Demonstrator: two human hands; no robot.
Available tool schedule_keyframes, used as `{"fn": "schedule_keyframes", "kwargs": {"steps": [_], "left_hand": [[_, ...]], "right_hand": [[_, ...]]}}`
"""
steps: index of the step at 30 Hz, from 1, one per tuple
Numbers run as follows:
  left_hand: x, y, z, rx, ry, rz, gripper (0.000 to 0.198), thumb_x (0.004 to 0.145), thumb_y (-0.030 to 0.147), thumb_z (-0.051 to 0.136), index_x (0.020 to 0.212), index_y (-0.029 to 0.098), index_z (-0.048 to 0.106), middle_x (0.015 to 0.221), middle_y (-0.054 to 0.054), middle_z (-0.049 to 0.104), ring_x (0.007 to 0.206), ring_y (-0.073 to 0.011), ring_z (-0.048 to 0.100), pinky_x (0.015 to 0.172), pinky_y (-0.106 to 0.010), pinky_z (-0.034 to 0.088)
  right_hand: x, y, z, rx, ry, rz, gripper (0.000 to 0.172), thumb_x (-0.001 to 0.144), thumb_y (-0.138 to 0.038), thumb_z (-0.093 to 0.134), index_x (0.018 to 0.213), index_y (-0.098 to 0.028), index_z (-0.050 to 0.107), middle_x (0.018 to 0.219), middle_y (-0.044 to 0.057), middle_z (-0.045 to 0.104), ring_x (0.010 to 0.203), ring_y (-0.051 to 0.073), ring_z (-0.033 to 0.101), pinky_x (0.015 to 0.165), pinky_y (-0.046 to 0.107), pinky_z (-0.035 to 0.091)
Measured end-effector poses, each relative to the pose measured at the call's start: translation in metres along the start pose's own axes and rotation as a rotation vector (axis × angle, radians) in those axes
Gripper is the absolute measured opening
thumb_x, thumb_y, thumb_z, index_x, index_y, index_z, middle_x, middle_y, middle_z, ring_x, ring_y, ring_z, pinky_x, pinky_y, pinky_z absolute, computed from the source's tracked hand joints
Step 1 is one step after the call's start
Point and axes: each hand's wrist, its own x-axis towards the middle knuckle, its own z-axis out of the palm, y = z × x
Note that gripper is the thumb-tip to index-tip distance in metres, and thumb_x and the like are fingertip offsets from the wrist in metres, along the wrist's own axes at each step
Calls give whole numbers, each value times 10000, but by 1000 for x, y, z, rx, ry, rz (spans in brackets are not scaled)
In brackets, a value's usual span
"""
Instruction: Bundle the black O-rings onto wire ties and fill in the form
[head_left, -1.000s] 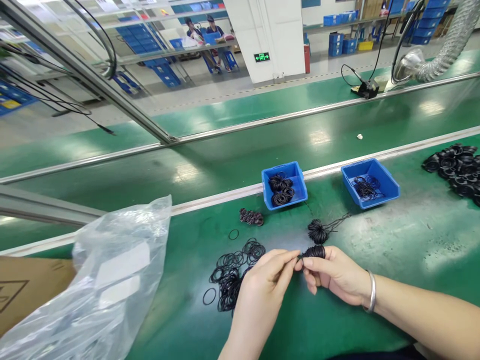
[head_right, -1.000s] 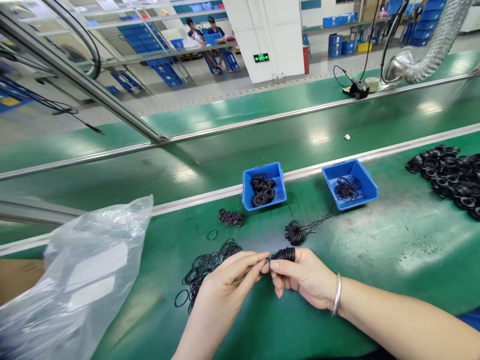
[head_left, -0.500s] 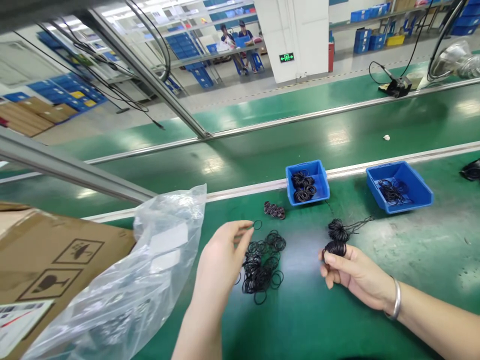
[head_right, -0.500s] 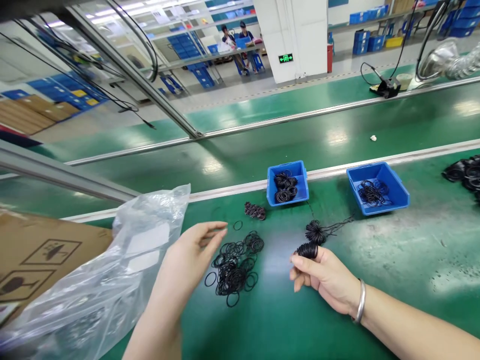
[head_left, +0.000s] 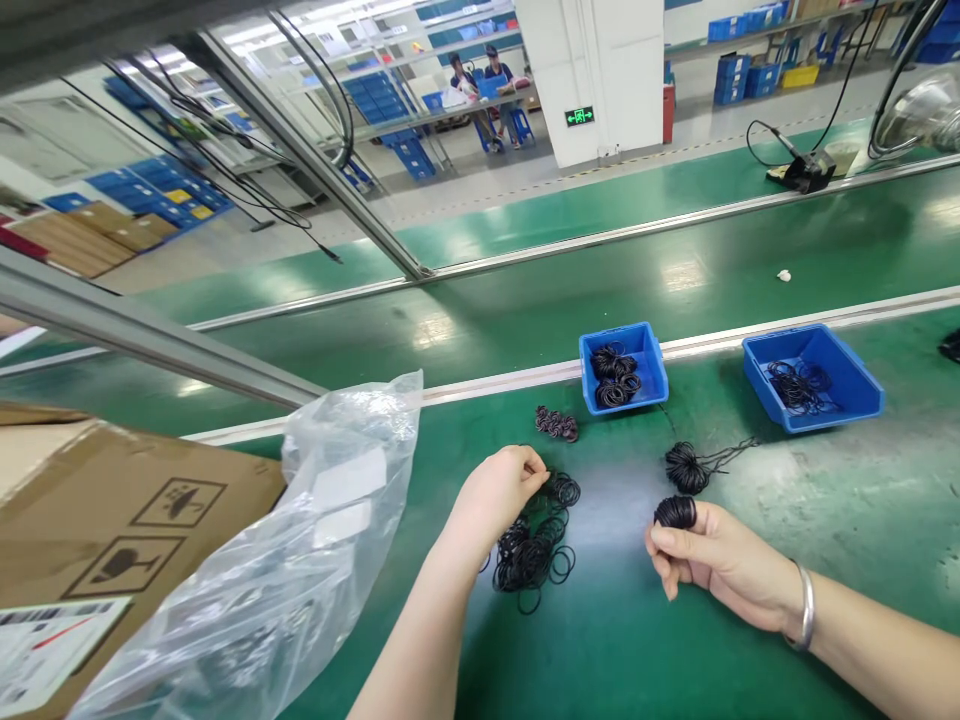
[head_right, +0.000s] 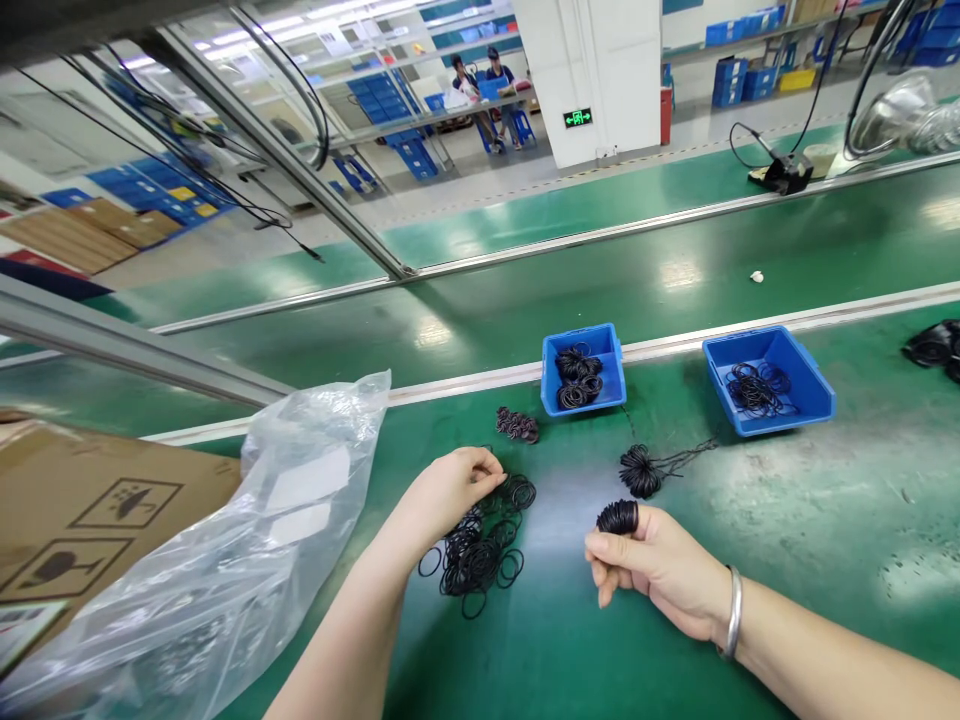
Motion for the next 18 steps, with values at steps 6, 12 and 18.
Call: {"fn": "schedule_keyframes", "kwargs": {"steps": [6,12,18], "left_hand": [[-7,0,-11,-72,0,-3,143,802,322,537,759,219,627,705,-4,713,648,-187,653,621,-267,442],[-15,1,-15,-109,39,-32,156,773,339,528,737,227,630,692,-5,711,643,-196,651,625,-281,444],[-22,4,-20,-189,46,-56,136,765,346,555,723,223,597,699,-21,733,661,-203,679,629,-288,466]], "right_hand": [[1,0,-1,-27,-7,2,342,804,-422,774,709,-129,627,690,14,617,601,104,574,628,256,498],[1,2,-4,-41,-27,6,328,811,-411,771,724,-132,623,690,12,626,605,103,580,634,252,493],[1,3,-5,-45,-35,9,356,783,-419,793,708,-127,605,690,19,632,583,107,589,625,256,472]]}}
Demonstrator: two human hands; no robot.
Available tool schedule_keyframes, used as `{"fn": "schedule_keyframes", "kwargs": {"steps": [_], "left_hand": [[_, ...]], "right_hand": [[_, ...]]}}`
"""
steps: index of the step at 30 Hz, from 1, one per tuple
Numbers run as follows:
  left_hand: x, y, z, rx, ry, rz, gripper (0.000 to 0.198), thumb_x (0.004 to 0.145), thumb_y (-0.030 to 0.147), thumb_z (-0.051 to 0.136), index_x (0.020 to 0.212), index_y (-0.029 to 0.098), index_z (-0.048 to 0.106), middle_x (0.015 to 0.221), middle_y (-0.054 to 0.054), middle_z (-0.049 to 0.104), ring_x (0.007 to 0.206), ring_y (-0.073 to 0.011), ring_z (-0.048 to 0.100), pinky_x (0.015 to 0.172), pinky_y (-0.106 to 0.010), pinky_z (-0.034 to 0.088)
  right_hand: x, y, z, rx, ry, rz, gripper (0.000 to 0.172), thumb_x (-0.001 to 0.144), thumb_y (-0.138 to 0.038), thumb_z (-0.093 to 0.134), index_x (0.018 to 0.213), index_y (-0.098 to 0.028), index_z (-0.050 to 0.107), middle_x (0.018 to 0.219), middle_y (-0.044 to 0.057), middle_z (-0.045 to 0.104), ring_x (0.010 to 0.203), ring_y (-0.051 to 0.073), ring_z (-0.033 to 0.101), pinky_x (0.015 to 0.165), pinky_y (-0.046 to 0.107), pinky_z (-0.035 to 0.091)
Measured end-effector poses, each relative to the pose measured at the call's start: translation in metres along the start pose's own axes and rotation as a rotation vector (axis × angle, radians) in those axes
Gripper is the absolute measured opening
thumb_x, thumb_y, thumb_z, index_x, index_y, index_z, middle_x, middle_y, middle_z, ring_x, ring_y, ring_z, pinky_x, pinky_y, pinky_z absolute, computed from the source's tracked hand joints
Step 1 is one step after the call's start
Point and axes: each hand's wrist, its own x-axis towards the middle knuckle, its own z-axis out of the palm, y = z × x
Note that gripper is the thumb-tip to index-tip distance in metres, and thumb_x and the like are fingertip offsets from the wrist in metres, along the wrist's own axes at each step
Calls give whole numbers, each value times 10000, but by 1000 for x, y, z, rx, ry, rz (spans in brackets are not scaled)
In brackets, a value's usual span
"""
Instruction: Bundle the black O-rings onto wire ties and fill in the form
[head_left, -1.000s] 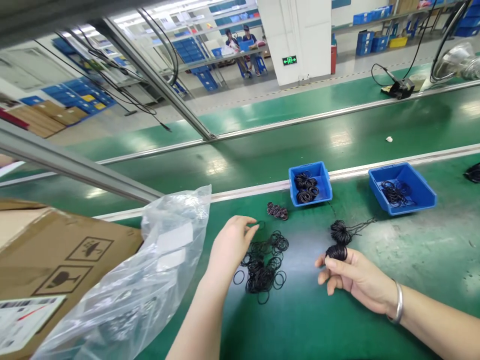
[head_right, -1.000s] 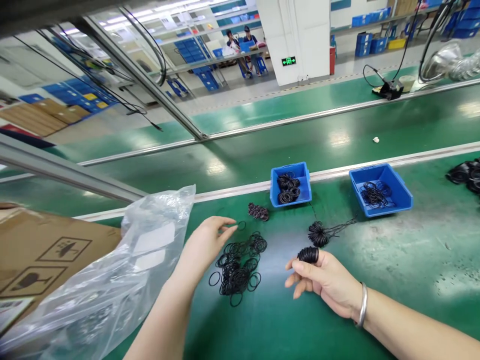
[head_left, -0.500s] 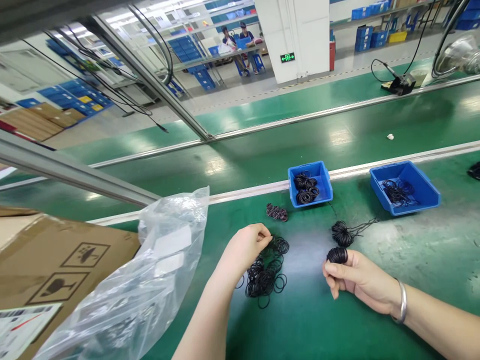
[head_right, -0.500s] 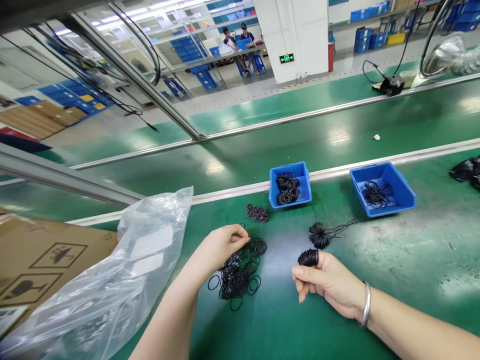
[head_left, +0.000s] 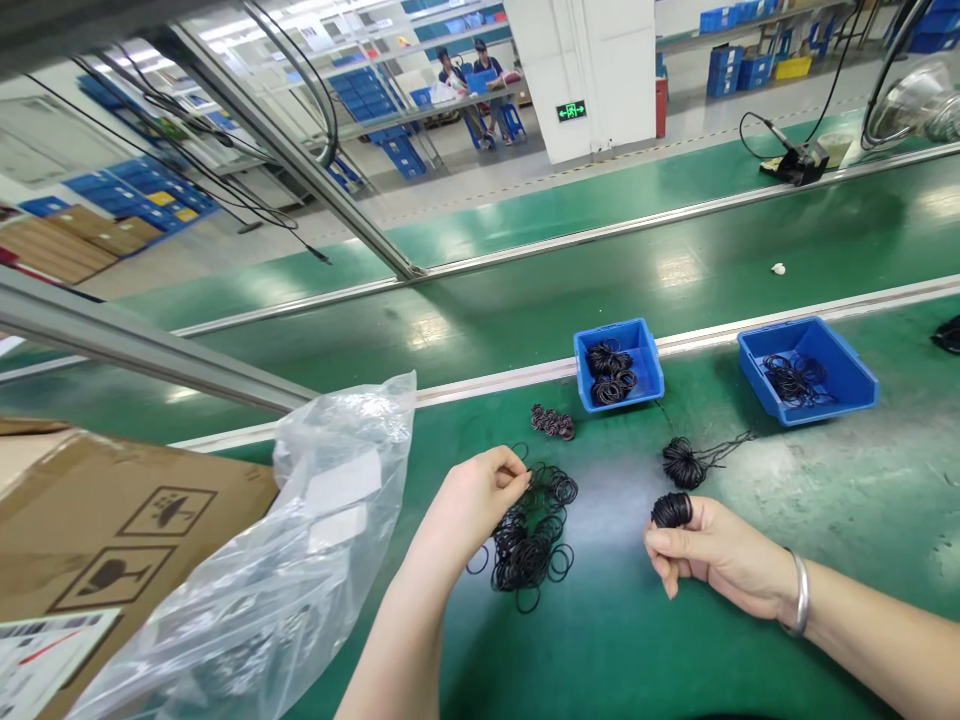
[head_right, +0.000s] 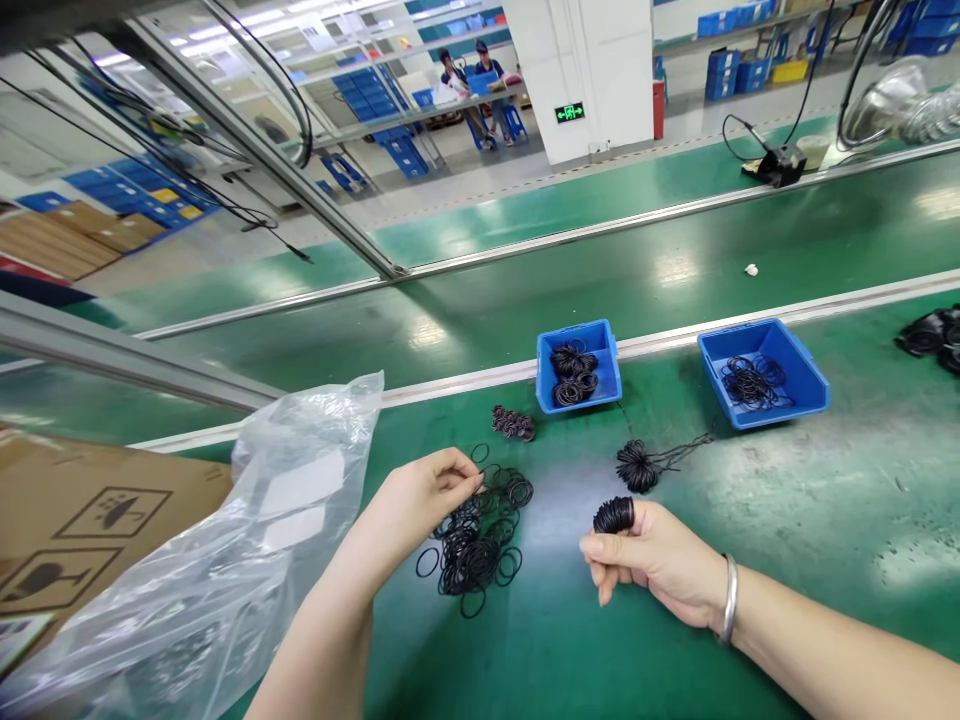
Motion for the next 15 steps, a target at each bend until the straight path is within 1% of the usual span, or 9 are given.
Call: {"fn": "schedule_keyframes", "kwargs": {"steps": [2,4,7,10,12,15], "left_hand": [[-9,6,0,-83,-28,15,145,788,356,544,743,223,579,754,-24,755,725,-196,713,673,-278,499],[-21,16,4,-232,-94,46,152,799,369,561,759,222,564,758,-25,756,739,-190,724,694,-276,520],[-40,34,19,-465,-258,113,146,805,351,602,778,218,549,705,-24,726,675,-182,708,645,-276,524],[-51,51,38,-531,-390,189,121,840,314,574,783,215,534,674,-12,706,644,-163,692,621,-261,511],[-52,58,49,-512,-412,213,114,858,300,552,785,214,531,664,-3,701,643,-153,686,621,-251,500],[-51,64,57,-459,-376,208,94,857,276,543,786,216,529,667,6,696,653,-150,686,601,-237,482]], "right_hand": [[1,0,0,6,22,-17,373,772,-438,797,693,-131,601,667,10,621,575,108,580,618,259,465],[2,0,0,16,56,-45,375,774,-442,793,679,-137,597,644,-2,606,568,105,570,609,257,457],[3,0,1,38,87,-78,366,772,-428,799,670,-141,596,626,-13,591,558,99,553,604,256,458],[4,0,1,59,85,-72,338,773,-414,800,704,-130,632,626,-8,597,548,97,547,593,254,457],[5,1,1,75,67,-59,327,786,-410,790,731,-119,651,643,3,608,552,98,555,586,250,450],[4,0,1,103,42,-62,318,810,-393,771,716,-116,645,646,6,602,560,100,554,587,252,453]]}}
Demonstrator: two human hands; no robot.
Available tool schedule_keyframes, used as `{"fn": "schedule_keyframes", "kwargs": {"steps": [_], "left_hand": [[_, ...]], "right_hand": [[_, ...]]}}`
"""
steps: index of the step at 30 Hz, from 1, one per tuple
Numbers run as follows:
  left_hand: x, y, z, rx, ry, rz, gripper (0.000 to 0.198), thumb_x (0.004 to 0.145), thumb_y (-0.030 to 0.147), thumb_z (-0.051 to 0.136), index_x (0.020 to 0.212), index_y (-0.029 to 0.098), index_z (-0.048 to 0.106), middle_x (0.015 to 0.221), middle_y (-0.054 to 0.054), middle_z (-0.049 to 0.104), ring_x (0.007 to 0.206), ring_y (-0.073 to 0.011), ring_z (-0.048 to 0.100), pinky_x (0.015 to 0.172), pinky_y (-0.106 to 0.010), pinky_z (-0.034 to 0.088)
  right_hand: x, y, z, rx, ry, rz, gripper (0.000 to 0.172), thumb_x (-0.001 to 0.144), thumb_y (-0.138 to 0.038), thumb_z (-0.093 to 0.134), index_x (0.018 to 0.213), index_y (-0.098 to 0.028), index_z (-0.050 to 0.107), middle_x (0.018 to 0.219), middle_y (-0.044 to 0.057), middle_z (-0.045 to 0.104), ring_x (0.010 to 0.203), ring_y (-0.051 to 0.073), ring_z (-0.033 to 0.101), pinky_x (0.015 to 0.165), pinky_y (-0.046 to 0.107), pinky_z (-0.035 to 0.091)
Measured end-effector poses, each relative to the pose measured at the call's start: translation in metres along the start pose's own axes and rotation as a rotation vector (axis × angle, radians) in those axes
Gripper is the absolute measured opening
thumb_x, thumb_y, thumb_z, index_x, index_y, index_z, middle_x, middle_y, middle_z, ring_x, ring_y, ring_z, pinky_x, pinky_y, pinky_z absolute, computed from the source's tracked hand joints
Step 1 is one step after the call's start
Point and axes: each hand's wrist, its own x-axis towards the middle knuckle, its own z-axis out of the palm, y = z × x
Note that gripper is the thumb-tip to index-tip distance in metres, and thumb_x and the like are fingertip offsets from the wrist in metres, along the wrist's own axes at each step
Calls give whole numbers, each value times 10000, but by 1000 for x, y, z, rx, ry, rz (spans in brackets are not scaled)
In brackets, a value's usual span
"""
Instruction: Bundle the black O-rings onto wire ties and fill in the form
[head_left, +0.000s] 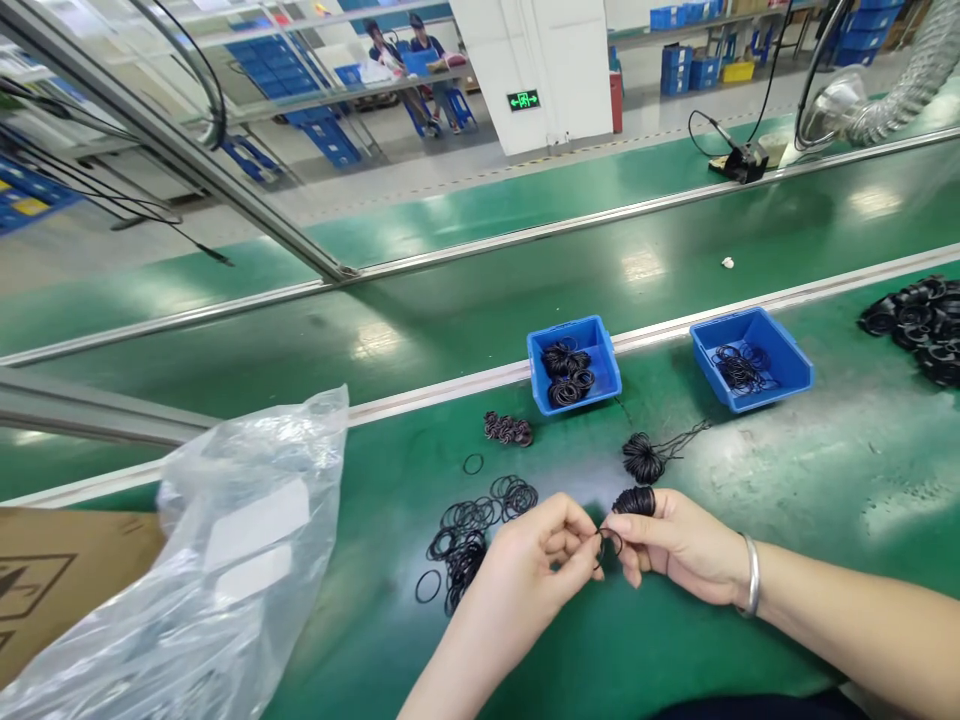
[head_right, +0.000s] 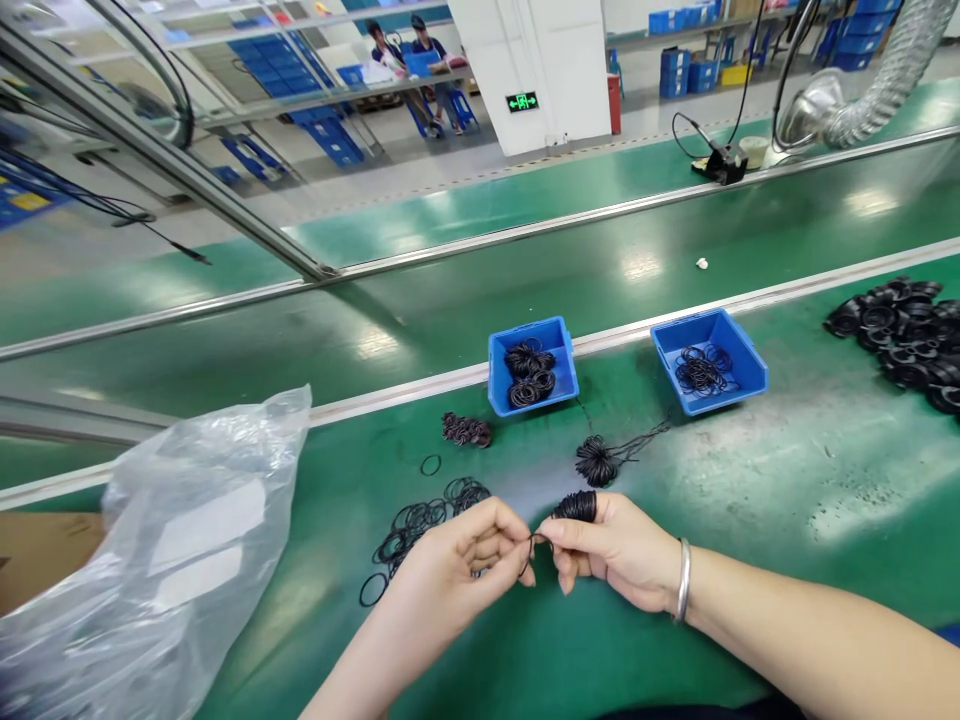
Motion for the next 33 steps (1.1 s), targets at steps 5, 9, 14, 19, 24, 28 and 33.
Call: {"fn": "schedule_keyframes", "kwargs": {"steps": [5,9,14,19,24,28,33], "left_hand": [[-3,5,1,163,101,68,99,864,251,510,780,217,549,687,7,670,629,-142,659,585,-240,481],[-4,3,3,233,142,109,109,875,234,493,785,218,553,749,0,662,683,-144,665,628,-248,509],[2,-8,11,428,221,184,131,876,199,485,753,224,523,745,0,638,673,-156,636,626,-273,506],[0,-17,25,525,295,278,155,918,185,451,783,221,518,760,-13,621,669,-162,624,615,-278,509],[-7,-18,12,463,239,377,140,915,195,463,876,223,594,832,-24,662,705,-158,649,640,-266,527],[2,-30,-47,486,483,118,161,906,326,519,962,225,631,928,-36,690,795,-174,672,769,-299,541],[32,-57,-93,748,373,-83,171,823,308,580,916,189,660,947,-67,655,770,-209,655,720,-334,515]], "right_hand": [[-1,0,1,33,7,-24,294,812,-363,774,707,-116,654,614,-7,577,551,95,518,578,254,456],[-2,2,2,24,-9,-2,267,819,-365,768,822,-106,698,603,-10,587,529,100,545,577,257,447],[-3,3,2,-8,-19,-20,268,766,-341,815,736,-122,663,594,-18,575,521,103,532,547,253,427],[-3,5,1,-45,-29,-31,240,756,-305,826,791,-119,679,605,-17,582,533,98,522,543,238,426],[-4,4,1,-43,-34,-9,231,777,-304,811,778,-124,666,588,-26,560,525,88,513,538,225,431],[-5,-3,4,2,-5,-7,254,784,-315,805,741,-131,636,641,-23,555,565,88,531,579,238,486],[-5,-4,4,2,9,20,262,768,-321,821,862,-117,686,770,33,646,669,117,623,606,233,523]]}}
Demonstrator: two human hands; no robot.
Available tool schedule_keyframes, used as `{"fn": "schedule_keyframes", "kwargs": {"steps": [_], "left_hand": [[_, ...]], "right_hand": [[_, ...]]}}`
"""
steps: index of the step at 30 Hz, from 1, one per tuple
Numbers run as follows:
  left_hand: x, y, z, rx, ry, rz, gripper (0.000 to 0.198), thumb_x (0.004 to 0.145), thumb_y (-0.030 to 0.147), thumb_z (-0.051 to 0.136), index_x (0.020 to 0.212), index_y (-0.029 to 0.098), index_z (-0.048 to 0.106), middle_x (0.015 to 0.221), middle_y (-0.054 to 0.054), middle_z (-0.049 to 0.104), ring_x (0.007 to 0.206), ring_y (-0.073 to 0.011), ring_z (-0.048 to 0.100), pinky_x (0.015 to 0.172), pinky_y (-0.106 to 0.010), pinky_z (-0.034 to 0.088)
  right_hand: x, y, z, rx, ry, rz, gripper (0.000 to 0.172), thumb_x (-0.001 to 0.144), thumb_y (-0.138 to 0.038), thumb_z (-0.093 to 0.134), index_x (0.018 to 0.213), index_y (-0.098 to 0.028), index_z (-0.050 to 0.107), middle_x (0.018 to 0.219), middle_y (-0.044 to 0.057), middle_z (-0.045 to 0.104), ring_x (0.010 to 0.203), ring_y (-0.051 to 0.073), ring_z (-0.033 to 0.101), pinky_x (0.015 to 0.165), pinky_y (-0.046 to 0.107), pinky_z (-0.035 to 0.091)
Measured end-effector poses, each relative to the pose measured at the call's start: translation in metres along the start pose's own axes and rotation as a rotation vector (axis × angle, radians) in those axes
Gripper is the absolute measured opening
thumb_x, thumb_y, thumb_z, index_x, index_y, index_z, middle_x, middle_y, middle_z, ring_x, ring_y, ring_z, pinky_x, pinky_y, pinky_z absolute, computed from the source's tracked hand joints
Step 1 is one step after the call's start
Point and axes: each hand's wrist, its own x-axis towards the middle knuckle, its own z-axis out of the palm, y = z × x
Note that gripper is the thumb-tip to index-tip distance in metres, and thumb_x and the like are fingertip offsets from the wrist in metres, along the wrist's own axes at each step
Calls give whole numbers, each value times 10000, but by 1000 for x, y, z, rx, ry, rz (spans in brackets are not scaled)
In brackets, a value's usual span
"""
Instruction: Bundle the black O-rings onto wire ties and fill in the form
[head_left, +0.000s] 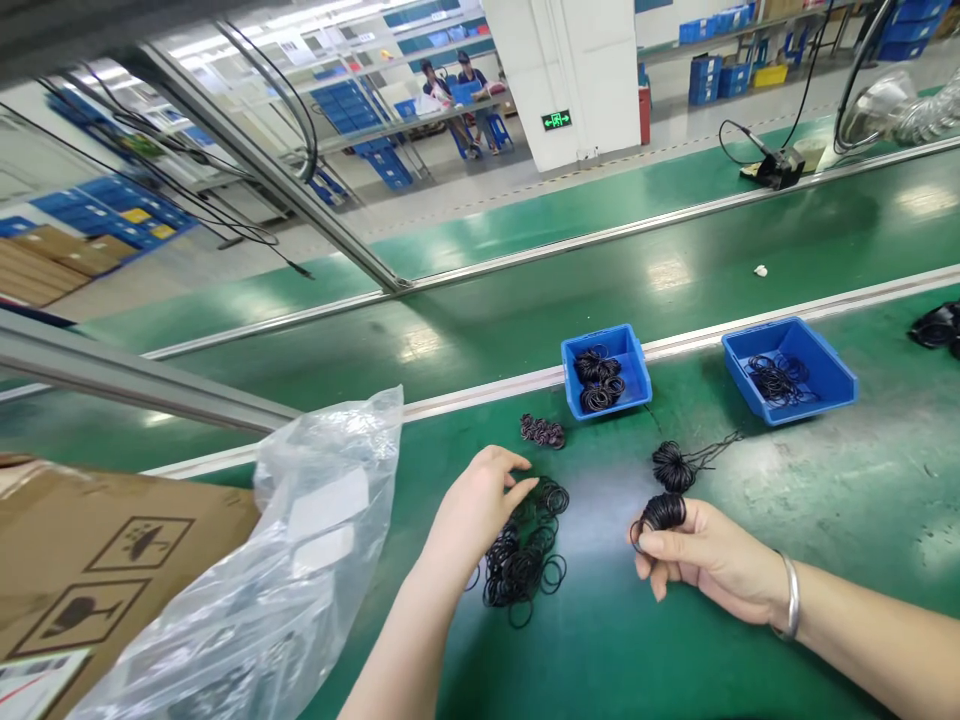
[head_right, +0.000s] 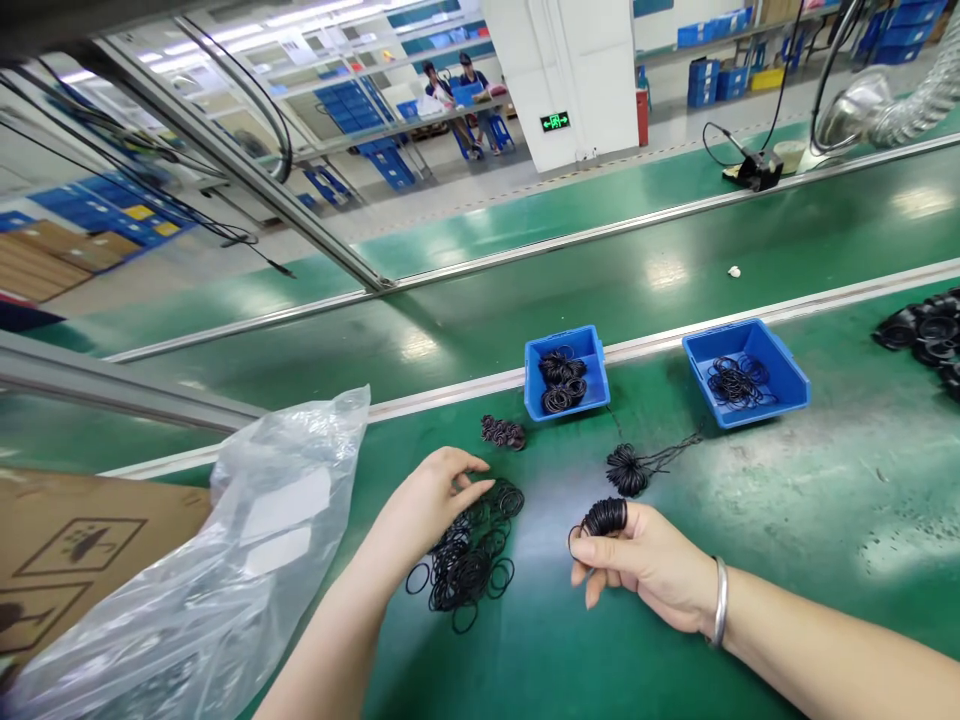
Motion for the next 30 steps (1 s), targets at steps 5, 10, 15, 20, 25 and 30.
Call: {"fn": "schedule_keyframes", "kwargs": {"steps": [5,10,15,20,25,30], "left_hand": [[9,0,10,69,-60,36,140,818,210,525,737,200,639,909,-63,656,795,-210,643,722,-308,472],[8,8,10,94,-60,41,183,817,168,490,663,195,584,824,-72,661,729,-201,637,674,-283,444],[-1,12,-2,48,-19,24,193,889,226,420,783,200,579,824,-81,689,751,-229,661,685,-316,473],[-36,35,-17,-398,-79,61,204,919,383,493,868,224,609,784,-15,715,728,-170,691,680,-261,533],[-61,73,6,-588,-90,216,146,917,279,530,831,230,637,822,-2,709,727,-139,679,680,-239,537],[-63,93,34,-400,84,372,158,923,188,488,816,217,600,834,-23,686,748,-152,658,692,-265,533]], "right_hand": [[3,2,-2,11,-33,4,269,785,-335,805,829,-90,703,825,67,670,713,146,676,588,232,552],[3,0,0,28,-29,18,275,774,-336,815,841,-93,705,866,79,697,719,151,695,592,232,559],[3,0,-2,5,-41,-10,258,788,-334,804,801,-105,686,767,59,700,673,135,673,634,253,556],[5,1,-4,-15,-4,-45,264,818,-343,776,748,-111,672,709,38,686,614,112,638,642,251,521],[5,0,-2,-24,20,-39,289,775,-370,807,744,-106,695,681,30,674,599,115,626,642,266,505],[4,1,-1,-30,26,-39,317,732,-379,838,830,-104,715,667,19,665,579,119,624,624,271,505]]}}
